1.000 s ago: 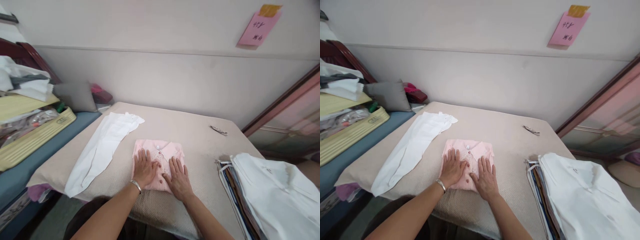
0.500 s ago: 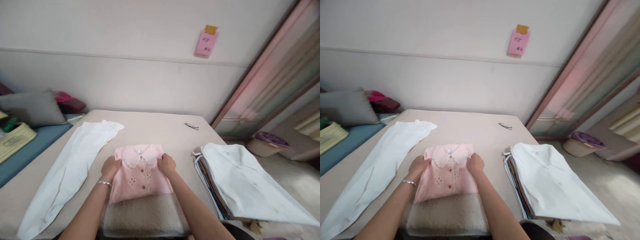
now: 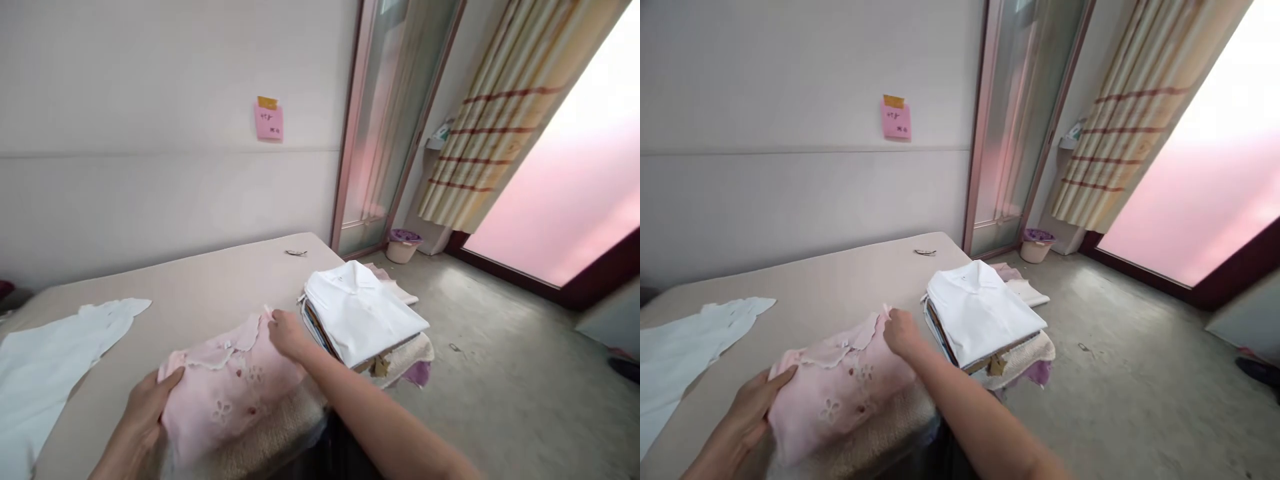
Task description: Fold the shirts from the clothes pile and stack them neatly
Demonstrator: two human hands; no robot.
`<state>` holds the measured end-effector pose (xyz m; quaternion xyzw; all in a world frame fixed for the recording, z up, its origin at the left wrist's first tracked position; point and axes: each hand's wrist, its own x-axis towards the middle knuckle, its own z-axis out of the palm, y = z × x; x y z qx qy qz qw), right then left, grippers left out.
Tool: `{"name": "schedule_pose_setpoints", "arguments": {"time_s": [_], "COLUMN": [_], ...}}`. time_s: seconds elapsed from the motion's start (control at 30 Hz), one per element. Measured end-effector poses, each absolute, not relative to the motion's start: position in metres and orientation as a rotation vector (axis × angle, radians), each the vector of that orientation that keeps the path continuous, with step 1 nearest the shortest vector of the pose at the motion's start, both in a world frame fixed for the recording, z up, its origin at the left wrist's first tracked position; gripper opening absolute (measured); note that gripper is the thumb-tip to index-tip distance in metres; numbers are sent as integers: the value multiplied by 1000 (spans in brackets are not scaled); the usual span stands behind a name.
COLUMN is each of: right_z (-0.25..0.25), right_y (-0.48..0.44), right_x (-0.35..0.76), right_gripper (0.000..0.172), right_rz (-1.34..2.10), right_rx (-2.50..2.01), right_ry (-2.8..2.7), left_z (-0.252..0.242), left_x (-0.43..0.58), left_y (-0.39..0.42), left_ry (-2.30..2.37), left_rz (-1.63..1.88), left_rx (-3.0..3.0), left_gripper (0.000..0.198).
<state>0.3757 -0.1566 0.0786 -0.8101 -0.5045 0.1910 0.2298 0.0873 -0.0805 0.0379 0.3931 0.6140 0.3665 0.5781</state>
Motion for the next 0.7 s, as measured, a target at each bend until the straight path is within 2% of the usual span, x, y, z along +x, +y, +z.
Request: {"name": "schedule_pose_setpoints", "arguments": {"time_s": [0.2, 0.33, 0.43, 0.53, 0.7], "right_z": [164, 189, 165, 116, 62], "right_y": [-234, -266, -276, -280, -279], "right_x": [521, 624, 675, 696, 702], "right_gripper": [27, 33, 30, 26, 36], "right_rz": [164, -30, 13, 116, 120], "right_rx": [-2245, -2382, -2497, -2584, -2636], "right_ry": [-1318, -1292, -1267, -1205, -1089], "left_z": [126, 133, 94, 49, 24], "left_x": [232, 337, 398, 430, 435], "left_y": [-124, -139, -151, -162, -163], "left_ry": [980, 768, 839, 933, 935], "left_rz": [919, 1002, 989, 925, 920], "left_rx": [1133, 1109, 1086, 1143, 1299], "left_gripper": [65, 60, 50, 39, 37]}}
